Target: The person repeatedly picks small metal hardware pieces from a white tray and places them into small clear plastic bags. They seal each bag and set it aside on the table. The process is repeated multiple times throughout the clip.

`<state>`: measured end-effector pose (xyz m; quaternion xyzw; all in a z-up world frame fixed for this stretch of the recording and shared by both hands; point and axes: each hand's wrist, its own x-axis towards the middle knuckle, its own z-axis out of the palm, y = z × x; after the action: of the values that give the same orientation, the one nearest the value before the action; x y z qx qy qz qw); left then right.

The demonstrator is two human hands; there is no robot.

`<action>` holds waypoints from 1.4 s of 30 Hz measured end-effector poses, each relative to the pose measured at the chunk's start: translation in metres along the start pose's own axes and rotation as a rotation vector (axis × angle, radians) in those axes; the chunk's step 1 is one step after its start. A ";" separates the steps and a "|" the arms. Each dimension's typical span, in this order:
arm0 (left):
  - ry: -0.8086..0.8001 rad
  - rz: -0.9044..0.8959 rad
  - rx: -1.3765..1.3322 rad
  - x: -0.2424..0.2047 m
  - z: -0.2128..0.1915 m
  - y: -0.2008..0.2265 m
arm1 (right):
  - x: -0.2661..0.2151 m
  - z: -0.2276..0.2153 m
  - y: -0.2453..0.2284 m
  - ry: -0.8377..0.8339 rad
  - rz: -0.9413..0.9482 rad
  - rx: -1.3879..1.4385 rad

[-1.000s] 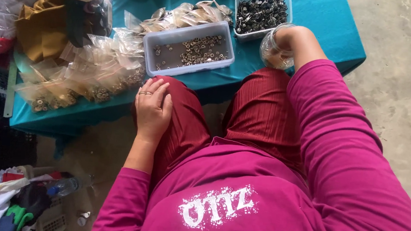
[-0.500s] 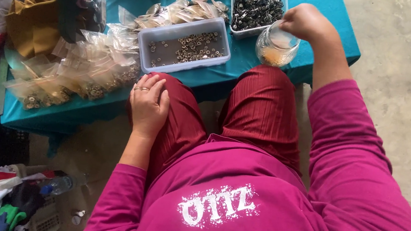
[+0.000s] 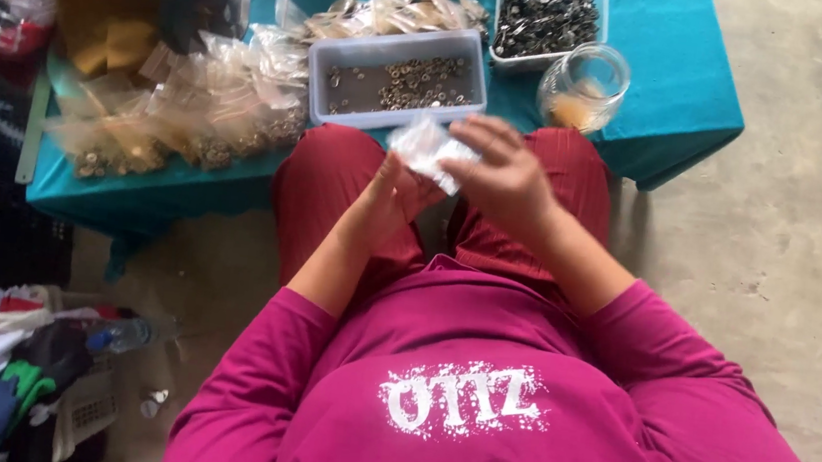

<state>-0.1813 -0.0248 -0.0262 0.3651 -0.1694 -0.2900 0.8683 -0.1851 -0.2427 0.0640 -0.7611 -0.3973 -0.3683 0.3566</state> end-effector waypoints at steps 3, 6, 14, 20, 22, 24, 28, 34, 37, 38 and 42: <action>0.126 0.076 -0.014 -0.015 0.038 0.026 | -0.021 0.018 -0.019 -0.054 -0.022 -0.092; 0.226 0.175 0.196 -0.018 0.022 0.020 | -0.025 0.017 -0.033 -0.143 0.008 -0.012; 0.471 0.145 0.760 -0.018 0.017 0.000 | -0.016 0.008 -0.036 -0.046 0.187 0.114; 0.502 0.106 0.975 -0.017 0.008 -0.005 | -0.016 0.016 -0.048 -0.030 0.227 0.070; 0.496 0.082 1.006 -0.017 0.012 -0.002 | -0.021 0.020 -0.047 -0.054 0.225 0.054; 0.489 0.078 1.042 -0.018 0.018 0.000 | -0.022 0.019 -0.048 -0.124 0.319 0.099; 0.453 0.066 1.130 -0.020 0.009 -0.006 | -0.036 0.024 -0.041 -0.182 0.390 0.080; 0.402 0.053 1.136 -0.024 0.012 -0.011 | -0.050 0.025 -0.034 -0.196 0.433 -0.120; 0.478 0.021 1.044 -0.020 0.004 -0.011 | -0.041 0.022 -0.040 -0.225 0.318 -0.178; 0.479 0.014 1.024 -0.020 0.005 -0.012 | -0.041 0.024 -0.040 -0.240 0.330 -0.165; 0.446 0.017 1.026 -0.020 0.048 0.016 | -0.044 0.025 -0.037 -0.245 0.430 -0.082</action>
<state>-0.2147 -0.0286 0.0163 0.7921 -0.1038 -0.0790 0.5962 -0.2287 -0.2205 0.0241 -0.8810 -0.2509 -0.2049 0.3448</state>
